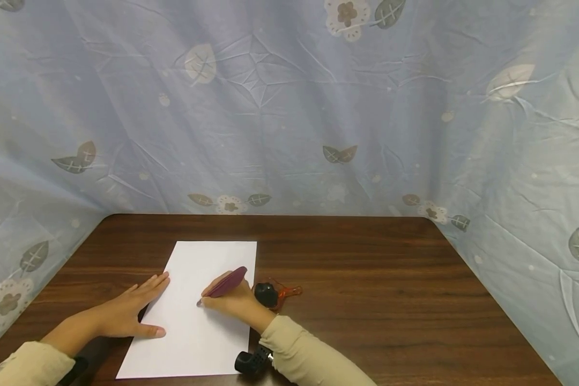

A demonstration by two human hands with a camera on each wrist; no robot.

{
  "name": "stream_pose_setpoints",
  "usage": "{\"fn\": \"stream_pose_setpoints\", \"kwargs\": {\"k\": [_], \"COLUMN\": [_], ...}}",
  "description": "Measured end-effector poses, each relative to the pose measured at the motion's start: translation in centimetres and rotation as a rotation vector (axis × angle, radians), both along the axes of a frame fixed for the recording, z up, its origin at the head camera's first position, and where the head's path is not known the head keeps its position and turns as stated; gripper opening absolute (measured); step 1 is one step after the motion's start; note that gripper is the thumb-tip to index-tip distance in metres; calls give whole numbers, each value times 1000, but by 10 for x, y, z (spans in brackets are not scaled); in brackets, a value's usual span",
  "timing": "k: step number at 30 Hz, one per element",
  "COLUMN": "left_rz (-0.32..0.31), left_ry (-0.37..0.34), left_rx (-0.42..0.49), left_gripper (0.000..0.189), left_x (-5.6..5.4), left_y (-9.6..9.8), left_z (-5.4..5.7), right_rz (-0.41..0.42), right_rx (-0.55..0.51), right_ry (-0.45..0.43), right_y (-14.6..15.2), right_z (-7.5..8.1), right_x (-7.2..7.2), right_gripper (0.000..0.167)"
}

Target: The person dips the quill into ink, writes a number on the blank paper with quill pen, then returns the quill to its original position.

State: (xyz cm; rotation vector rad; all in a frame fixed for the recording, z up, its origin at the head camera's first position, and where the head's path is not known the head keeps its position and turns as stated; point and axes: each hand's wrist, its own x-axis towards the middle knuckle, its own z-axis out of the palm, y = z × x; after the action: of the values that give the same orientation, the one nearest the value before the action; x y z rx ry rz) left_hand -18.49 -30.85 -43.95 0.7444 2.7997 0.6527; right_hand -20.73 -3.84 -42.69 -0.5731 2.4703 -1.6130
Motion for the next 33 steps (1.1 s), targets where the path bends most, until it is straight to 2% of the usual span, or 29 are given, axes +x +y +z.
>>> {"fn": "stream_pose_setpoints", "kwargs": {"k": [3,11,19,25,33], "left_rz": [-9,5,5,4,-4], "left_ry": [16,3,4,10,22], "left_rx": [0,0,-9,-22,-17], "left_gripper": [105,106,105,105,105], "left_x": [-1,-1,1,1,1], "left_y": [-1,0,2,3,2], "left_z": [-1,-2,2,3,2], "right_rz": [44,129,151,147,183], "right_rx": [12,61,193,173,158], "right_ry": [17,49,37,-27,-15], "right_y": [2,9,19,26,35], "right_z": [3,9,12,14,16], "right_x": [1,6,7,8,5], "right_gripper": [5,5,4,6,4]}}
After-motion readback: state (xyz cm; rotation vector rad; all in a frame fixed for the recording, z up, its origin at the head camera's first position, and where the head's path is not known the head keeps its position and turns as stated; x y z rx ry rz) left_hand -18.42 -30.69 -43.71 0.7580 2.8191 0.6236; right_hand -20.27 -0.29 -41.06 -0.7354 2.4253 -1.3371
